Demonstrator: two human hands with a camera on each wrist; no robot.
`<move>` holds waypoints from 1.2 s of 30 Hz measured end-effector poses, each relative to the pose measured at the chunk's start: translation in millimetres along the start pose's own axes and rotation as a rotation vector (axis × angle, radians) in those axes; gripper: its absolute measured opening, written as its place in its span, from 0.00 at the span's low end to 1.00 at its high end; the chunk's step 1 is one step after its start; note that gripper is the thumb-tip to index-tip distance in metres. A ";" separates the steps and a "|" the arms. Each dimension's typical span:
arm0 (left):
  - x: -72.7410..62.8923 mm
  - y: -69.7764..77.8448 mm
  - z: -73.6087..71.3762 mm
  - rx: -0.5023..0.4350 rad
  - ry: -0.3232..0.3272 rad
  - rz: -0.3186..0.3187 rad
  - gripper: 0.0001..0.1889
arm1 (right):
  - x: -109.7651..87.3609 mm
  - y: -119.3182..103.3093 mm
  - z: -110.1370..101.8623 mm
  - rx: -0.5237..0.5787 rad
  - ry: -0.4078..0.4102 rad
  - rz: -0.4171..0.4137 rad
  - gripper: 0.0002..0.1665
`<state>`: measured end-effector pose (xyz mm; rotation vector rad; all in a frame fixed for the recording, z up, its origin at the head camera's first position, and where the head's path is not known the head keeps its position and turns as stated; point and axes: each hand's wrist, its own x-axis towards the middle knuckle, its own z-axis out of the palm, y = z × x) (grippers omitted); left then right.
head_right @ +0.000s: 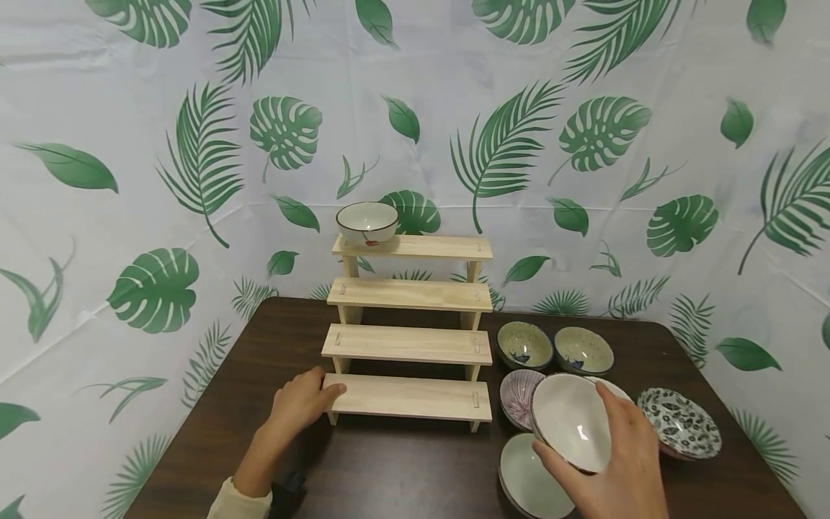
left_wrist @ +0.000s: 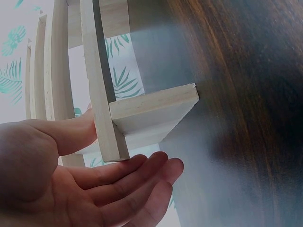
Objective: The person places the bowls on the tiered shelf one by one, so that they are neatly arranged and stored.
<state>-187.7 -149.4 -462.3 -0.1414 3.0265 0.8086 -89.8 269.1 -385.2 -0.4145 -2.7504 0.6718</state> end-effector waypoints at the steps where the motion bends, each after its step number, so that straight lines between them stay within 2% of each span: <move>1: 0.2 -0.2 0.0 0.000 0.000 0.001 0.26 | 0.1 -1.8 0.1 0.001 -0.001 0.005 0.74; 5: 0.2 -0.9 -0.4 0.003 -0.004 0.002 0.27 | -0.7 -8.7 -0.8 0.020 0.013 -0.008 0.74; 21: 0.4 0.6 0.2 0.021 -0.005 0.002 0.26 | -2.7 -30.2 -2.2 0.156 0.067 -0.163 0.70; 36: -0.6 1.1 -1.4 0.001 -0.017 -0.014 0.27 | 0.3 -46.3 -2.0 0.183 0.056 -0.208 0.70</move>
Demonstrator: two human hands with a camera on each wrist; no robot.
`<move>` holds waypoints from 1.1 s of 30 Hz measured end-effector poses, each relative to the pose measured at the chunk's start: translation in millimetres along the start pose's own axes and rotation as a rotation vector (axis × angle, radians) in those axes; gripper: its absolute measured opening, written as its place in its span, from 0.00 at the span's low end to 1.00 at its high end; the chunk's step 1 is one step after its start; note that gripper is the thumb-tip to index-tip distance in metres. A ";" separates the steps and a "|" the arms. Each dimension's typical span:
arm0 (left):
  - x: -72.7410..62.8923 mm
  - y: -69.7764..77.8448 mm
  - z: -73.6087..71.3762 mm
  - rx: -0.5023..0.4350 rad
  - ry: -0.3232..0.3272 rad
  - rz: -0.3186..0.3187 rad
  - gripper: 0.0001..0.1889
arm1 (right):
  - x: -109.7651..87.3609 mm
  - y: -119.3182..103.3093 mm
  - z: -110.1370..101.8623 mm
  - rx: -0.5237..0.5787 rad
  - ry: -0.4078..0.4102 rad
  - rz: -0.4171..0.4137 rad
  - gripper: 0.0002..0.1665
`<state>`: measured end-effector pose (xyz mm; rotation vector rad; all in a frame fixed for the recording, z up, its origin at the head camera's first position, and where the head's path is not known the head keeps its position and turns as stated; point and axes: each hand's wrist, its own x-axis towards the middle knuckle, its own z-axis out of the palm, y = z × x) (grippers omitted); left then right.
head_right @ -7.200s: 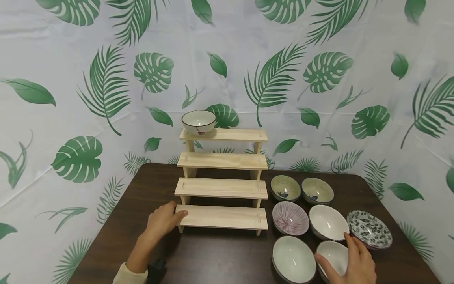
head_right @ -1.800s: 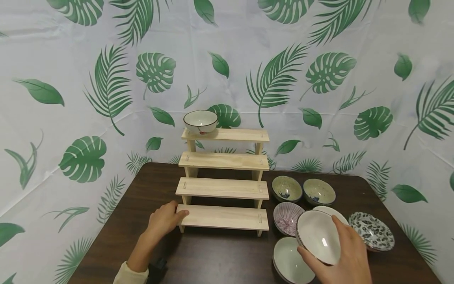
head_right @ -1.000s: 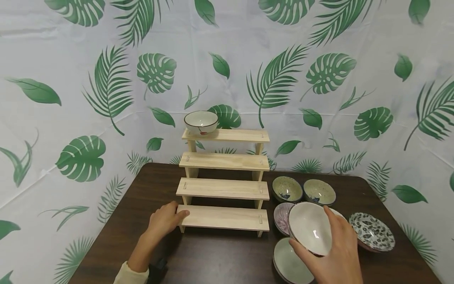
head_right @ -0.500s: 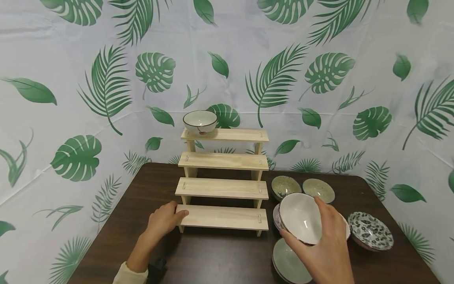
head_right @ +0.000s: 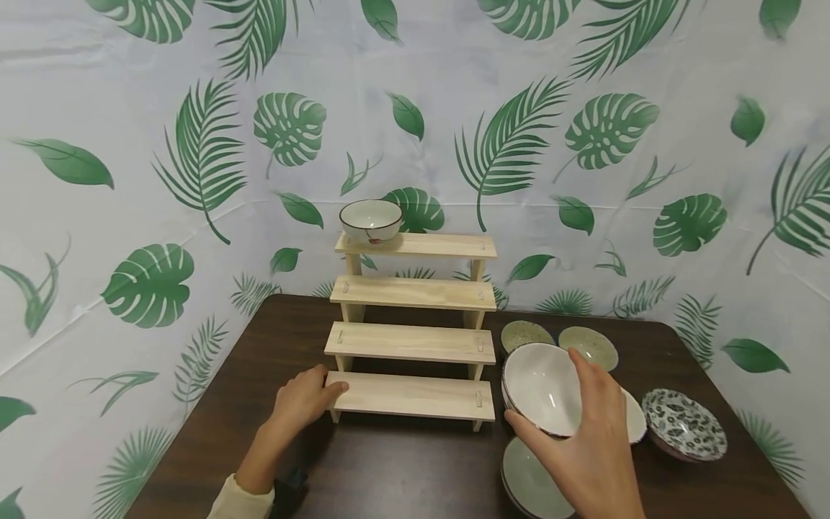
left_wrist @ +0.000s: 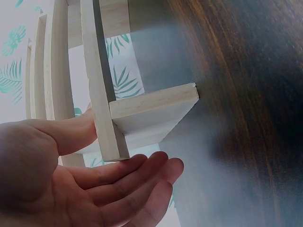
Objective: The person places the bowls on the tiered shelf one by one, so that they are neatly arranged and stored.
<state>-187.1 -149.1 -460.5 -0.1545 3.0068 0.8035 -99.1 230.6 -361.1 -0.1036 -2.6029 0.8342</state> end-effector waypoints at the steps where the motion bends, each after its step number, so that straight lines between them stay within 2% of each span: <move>1: 0.2 0.3 0.3 -0.001 -0.002 -0.002 0.27 | 0.4 -0.5 0.1 -0.001 -0.006 -0.002 0.70; 6: 0.9 0.3 1.7 0.004 0.000 -0.004 0.27 | 3.3 -4.3 3.4 -0.014 -0.037 -0.012 0.70; 11: 1.6 -0.6 0.9 0.007 -0.004 -0.008 0.28 | 8.3 -10.2 7.2 -0.016 -0.033 -0.011 0.70; 21: 1.5 -0.5 0.5 -0.001 0.000 -0.007 0.28 | 15.7 -13.7 14.4 0.060 -0.057 -0.034 0.68; 28: 1.8 -0.9 1.2 -0.003 0.002 0.002 0.27 | 20.6 -18.6 18.3 0.091 -0.032 -0.097 0.67; 33: 1.5 -0.9 1.2 0.001 0.010 0.005 0.27 | 23.5 -23.0 21.0 0.079 -0.033 -0.105 0.67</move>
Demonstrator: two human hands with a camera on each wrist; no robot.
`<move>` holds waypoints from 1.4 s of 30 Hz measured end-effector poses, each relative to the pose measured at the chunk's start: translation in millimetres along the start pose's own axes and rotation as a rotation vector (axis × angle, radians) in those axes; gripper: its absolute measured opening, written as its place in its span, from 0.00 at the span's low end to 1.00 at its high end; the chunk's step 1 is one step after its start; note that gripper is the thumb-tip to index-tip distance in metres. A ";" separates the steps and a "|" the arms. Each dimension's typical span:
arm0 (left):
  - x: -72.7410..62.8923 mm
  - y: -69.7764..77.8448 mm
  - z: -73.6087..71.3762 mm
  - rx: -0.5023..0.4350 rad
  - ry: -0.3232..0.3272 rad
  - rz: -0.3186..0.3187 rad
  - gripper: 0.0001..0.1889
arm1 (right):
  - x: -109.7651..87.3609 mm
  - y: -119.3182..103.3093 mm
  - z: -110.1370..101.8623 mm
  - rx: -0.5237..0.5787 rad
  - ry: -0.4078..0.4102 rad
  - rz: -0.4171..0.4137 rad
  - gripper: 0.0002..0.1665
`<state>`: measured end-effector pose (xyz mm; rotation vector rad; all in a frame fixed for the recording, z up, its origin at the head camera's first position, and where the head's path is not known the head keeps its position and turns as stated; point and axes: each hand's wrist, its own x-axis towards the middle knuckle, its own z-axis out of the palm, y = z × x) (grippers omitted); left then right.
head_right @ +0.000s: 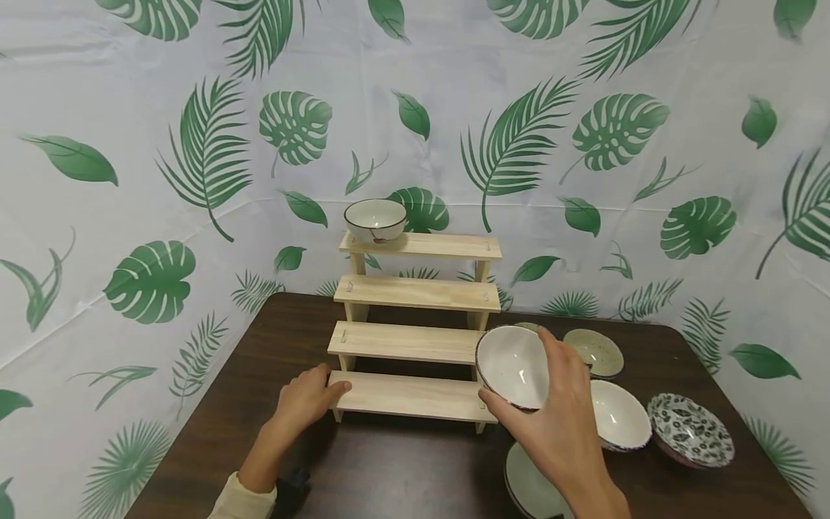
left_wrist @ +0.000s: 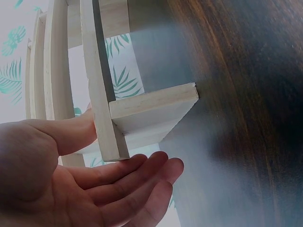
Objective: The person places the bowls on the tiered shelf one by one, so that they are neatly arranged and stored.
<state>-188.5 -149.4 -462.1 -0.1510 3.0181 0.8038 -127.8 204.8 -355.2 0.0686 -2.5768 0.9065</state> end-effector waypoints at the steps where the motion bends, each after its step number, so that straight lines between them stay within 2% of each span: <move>1: -0.5 -0.1 -0.1 -0.001 0.000 0.000 0.27 | 0.2 -0.8 0.3 0.003 -0.002 0.002 0.67; 11: -3.0 -3.9 0.4 0.015 -0.010 0.010 0.26 | -0.2 -10.4 7.5 0.011 0.017 0.046 0.66; 30: -2.3 -0.7 -1.3 -0.001 0.004 -0.008 0.28 | 32.0 -27.7 9.8 0.058 0.033 -0.096 0.64; 42: -2.8 0.4 -2.1 -0.002 0.001 -0.009 0.27 | 40.9 -30.8 17.1 0.051 0.037 -0.083 0.62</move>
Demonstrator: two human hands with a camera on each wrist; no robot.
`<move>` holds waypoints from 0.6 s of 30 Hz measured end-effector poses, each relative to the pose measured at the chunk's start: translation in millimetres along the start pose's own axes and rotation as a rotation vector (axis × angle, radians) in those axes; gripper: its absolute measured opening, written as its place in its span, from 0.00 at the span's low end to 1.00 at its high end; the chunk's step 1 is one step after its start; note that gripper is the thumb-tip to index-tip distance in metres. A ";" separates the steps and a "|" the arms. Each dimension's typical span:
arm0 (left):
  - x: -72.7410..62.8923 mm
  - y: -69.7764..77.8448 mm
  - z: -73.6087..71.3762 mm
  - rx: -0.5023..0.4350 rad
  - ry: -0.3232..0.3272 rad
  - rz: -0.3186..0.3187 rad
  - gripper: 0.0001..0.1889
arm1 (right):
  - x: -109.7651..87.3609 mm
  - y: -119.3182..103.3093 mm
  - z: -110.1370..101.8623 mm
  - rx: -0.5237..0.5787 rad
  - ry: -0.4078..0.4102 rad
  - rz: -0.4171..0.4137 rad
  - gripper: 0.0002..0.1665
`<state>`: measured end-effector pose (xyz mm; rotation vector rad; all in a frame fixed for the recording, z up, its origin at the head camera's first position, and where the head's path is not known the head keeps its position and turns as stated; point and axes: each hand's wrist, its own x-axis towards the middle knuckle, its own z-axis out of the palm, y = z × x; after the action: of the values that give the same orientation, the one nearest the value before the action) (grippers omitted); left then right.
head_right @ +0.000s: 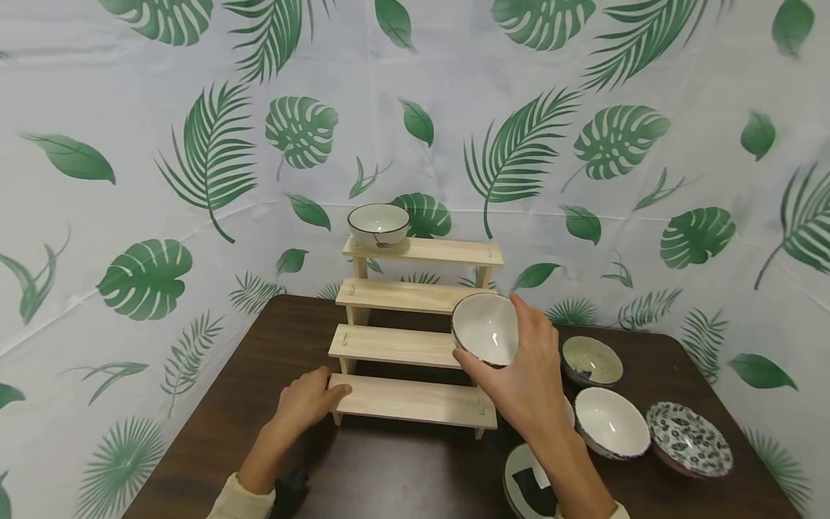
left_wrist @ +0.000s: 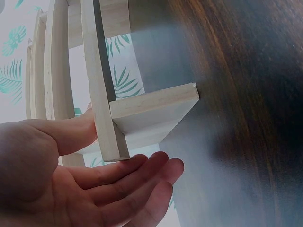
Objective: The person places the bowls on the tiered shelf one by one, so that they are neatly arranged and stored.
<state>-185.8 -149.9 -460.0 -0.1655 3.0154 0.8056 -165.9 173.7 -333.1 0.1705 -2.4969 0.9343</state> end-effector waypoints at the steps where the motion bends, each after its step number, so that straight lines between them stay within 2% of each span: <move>1: 0.0 -0.1 0.4 0.000 0.002 0.002 0.27 | 0.8 0.0 0.9 0.001 -0.002 0.001 0.62; 12: -0.1 0.9 2.8 0.001 -0.006 0.006 0.27 | 6.9 -2.2 7.9 0.044 -0.039 0.032 0.63; 18: -0.6 0.9 2.4 0.007 0.004 0.013 0.27 | 15.1 -1.0 16.0 0.047 -0.015 0.009 0.63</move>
<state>-185.3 -147.8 -461.6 -0.1478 3.0255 0.7972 -185.0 163.3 -336.0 0.1826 -2.4921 0.9996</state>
